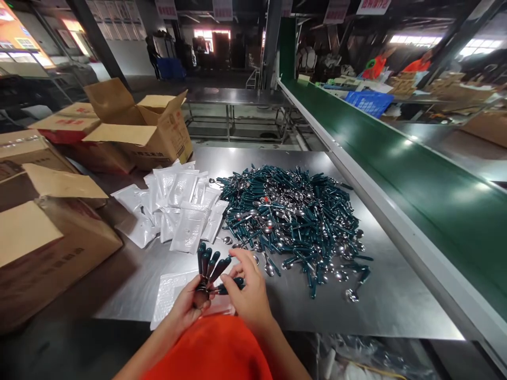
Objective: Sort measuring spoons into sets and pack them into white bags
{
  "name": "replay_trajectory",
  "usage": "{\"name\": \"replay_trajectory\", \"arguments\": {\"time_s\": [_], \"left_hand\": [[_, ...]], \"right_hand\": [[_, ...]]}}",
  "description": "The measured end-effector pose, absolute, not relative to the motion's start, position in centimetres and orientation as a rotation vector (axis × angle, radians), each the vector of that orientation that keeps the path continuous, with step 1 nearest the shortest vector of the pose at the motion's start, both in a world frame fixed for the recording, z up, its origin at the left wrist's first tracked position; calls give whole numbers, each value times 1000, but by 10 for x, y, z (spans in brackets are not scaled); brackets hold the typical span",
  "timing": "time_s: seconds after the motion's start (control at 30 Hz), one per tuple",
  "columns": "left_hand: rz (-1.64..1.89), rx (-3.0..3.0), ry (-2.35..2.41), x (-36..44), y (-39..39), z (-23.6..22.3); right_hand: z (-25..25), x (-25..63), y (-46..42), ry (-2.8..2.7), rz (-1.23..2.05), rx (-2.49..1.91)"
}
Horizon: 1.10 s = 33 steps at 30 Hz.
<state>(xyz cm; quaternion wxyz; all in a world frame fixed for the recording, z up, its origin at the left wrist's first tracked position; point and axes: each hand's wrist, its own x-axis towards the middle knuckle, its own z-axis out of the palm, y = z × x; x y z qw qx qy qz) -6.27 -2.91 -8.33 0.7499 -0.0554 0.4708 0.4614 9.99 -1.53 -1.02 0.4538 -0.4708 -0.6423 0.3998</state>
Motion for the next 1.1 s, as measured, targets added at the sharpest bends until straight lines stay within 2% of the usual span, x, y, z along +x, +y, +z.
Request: {"name": "replay_trajectory", "arguments": {"time_s": [0.23,0.47,0.6,0.8,1.1], "left_hand": [[995,-81,1089,-60,-29,-80],[1025,-20,1088,-59,-32,-83],[1045,-6,1072,-59,-34,-87],[1011,-9,1052,-55,-37,-77],[1057,59,1061,-55,-39,-77]], "right_hand": [[-6,96,-13,-1751,715,-1084],[-9,101,-16,-1884,753,-1084],[-6,101,-13,-2038,670,-1013],[-10,96,-14,-1837,522,-1105],[-10,101,-13,-1931,684,-1290]]}}
